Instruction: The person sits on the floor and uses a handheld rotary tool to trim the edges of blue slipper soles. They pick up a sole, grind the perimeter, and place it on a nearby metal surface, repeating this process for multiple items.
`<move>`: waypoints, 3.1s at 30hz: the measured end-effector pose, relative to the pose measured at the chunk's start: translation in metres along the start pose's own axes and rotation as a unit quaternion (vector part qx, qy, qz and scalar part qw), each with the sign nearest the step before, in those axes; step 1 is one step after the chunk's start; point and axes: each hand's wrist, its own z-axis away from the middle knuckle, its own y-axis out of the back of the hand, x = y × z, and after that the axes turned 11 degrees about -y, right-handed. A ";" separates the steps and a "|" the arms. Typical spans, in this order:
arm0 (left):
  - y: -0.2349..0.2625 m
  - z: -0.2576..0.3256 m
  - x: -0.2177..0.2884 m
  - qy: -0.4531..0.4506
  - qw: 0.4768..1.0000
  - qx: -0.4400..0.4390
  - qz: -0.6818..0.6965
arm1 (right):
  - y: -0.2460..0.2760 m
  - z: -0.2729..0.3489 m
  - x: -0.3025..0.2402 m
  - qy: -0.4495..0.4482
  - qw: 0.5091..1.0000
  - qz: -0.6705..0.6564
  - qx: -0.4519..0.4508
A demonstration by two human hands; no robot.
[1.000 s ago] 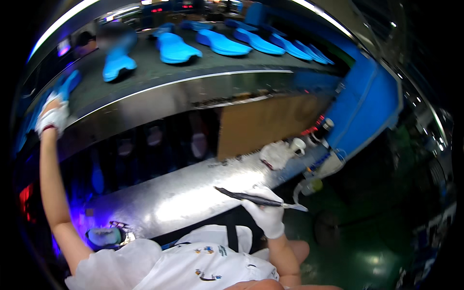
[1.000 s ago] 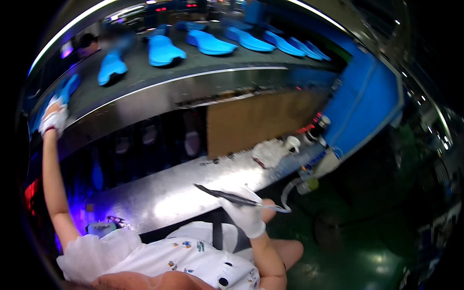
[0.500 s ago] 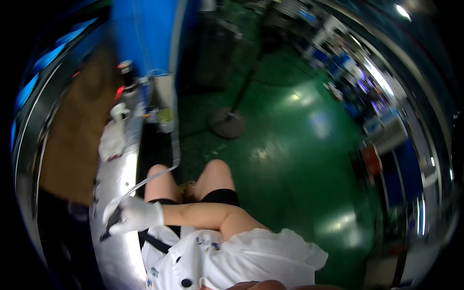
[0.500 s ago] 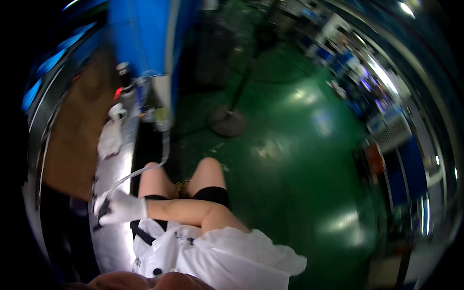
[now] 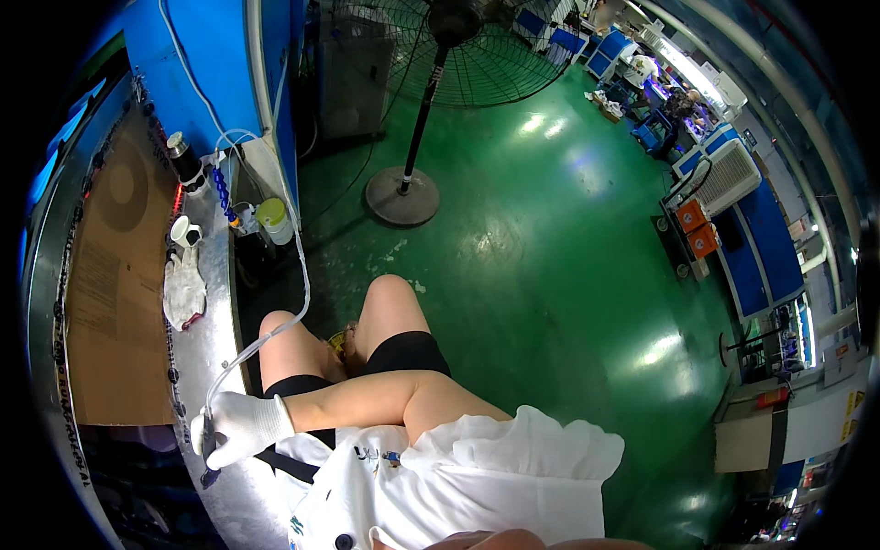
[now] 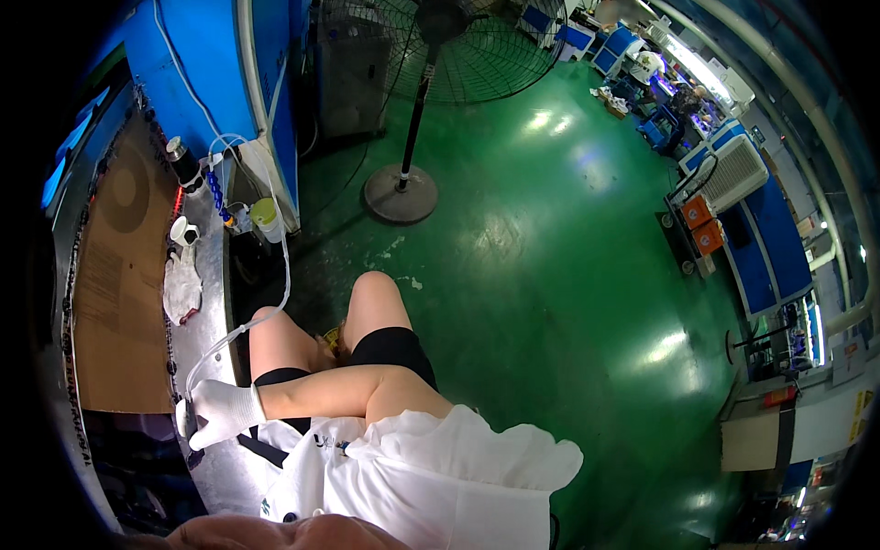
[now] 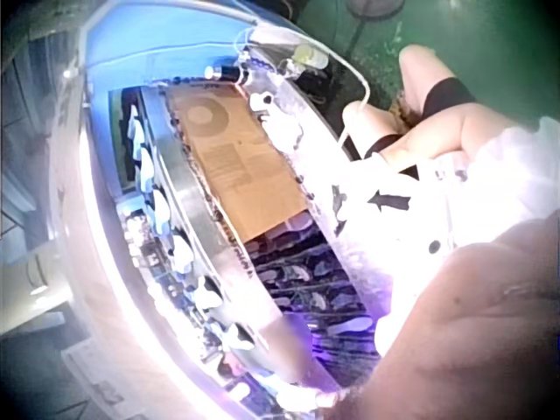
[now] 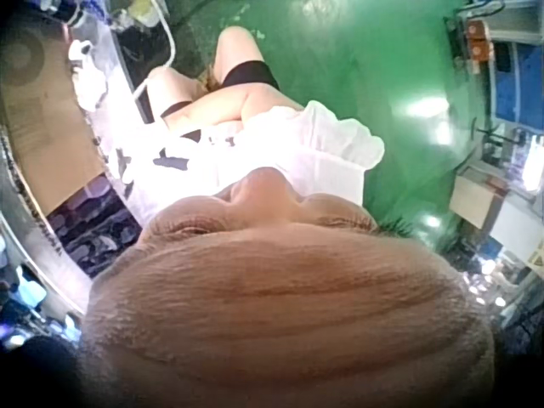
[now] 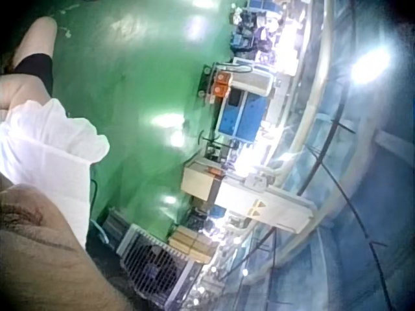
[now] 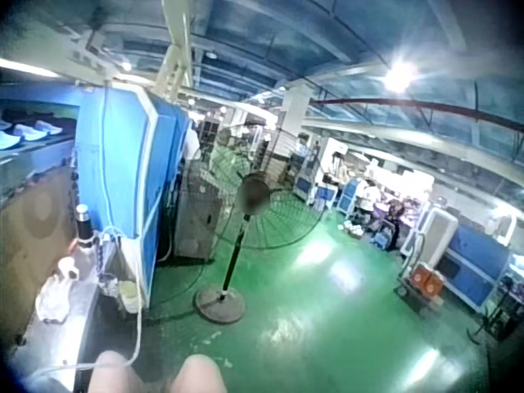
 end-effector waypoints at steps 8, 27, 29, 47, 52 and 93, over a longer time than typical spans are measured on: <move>-0.003 0.011 0.002 0.016 1.000 0.003 0.017 | 0.000 0.002 0.003 -0.021 1.000 -0.008 -0.004; 0.016 0.052 0.005 0.022 0.997 0.059 0.037 | 0.010 -0.004 0.039 -0.228 0.935 -0.239 0.131; 0.015 0.061 0.013 -0.016 0.997 0.067 0.034 | 0.028 0.000 0.038 -0.196 0.957 -0.129 0.170; -0.086 0.034 0.000 0.298 0.460 -0.025 0.836 | -0.030 -0.054 0.095 -0.276 0.920 0.273 0.058; -0.093 0.026 0.042 0.449 0.373 0.082 0.808 | -0.034 -0.015 0.078 -0.091 0.949 0.302 0.011; -0.086 0.007 0.074 0.236 0.334 -0.002 0.913 | -0.016 0.010 -0.025 -0.085 0.996 0.026 -0.008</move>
